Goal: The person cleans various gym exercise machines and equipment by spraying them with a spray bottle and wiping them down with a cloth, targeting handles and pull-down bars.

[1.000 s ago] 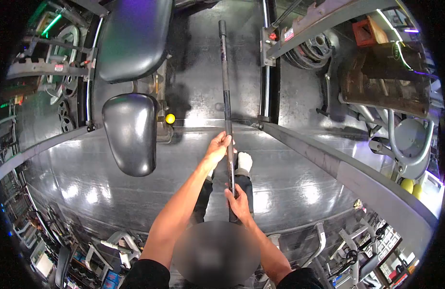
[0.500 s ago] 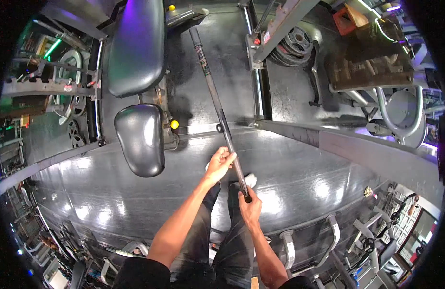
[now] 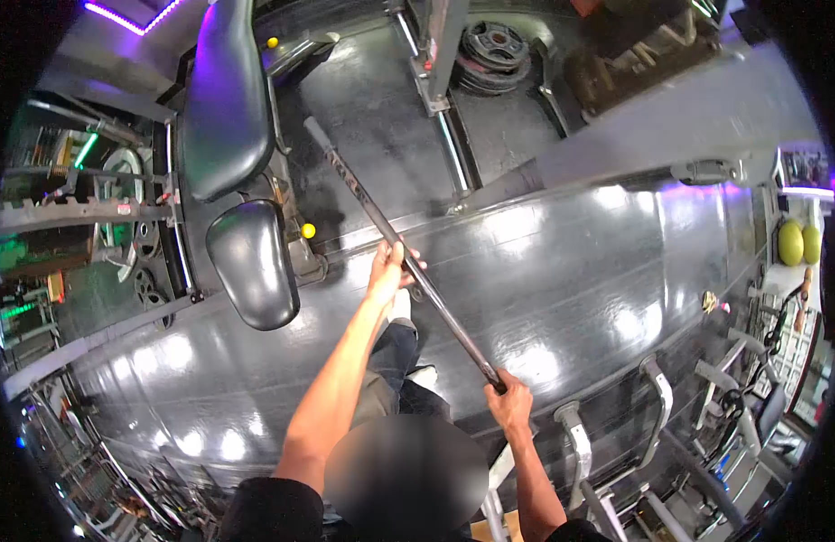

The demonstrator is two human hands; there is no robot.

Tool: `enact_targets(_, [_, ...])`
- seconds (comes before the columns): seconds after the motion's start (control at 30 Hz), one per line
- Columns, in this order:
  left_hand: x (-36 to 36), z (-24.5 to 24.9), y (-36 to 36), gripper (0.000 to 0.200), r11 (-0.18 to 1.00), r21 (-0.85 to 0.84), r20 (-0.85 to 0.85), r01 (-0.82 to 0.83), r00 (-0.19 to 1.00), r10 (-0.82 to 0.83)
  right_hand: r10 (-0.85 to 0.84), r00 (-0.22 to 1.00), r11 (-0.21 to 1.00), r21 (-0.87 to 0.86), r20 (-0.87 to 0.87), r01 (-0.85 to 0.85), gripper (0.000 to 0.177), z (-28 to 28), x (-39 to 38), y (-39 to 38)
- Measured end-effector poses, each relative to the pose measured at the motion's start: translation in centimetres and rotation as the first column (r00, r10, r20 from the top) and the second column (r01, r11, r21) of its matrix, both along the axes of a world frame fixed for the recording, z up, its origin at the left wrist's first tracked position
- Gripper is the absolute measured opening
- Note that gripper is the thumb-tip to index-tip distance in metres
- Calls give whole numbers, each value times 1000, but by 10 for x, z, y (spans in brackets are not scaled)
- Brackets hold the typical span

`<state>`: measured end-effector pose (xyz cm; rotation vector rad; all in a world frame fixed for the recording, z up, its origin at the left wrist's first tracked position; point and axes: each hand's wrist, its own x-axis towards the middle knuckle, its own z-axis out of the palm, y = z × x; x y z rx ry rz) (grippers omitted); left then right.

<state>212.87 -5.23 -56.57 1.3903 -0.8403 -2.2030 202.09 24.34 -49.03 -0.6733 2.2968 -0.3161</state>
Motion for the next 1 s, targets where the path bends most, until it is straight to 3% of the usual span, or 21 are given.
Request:
enact_targets(0.13, [-7, 9, 68, 15, 997, 80, 29, -4, 1000, 2, -61, 987, 995, -88, -147, 49, 25, -14, 3, 61])
enact_targets(0.2, [-4, 6, 101, 22, 992, 118, -20, 49, 999, -47, -4, 959, 997, 76, -283, 27, 24, -14, 2, 87])
enact_targets(0.33, [-14, 8, 158, 13, 980, 184, -1, 81, 997, -82, -51, 891, 981, 145, -452, 130, 29, -18, -4, 142])
enact_targets(0.5, [-42, 21, 222, 20, 965, 245, 123, 93, 984, -126, -141, 743, 954, 112, -654, 279, 30, -10, -15, 181])
enact_targets(0.7, [-78, 37, 282, 20, 921, 304, -10, 243, 968, -252, -334, 629, 882, 1, -702, 470, 30, 8, -37, 238])
enact_targets(1.0, [-136, 47, 353, 25, 811, 340, -104, 476, 876, -471, -399, 515, 758, 42, -759, 650, 28, 38, -39, 315])
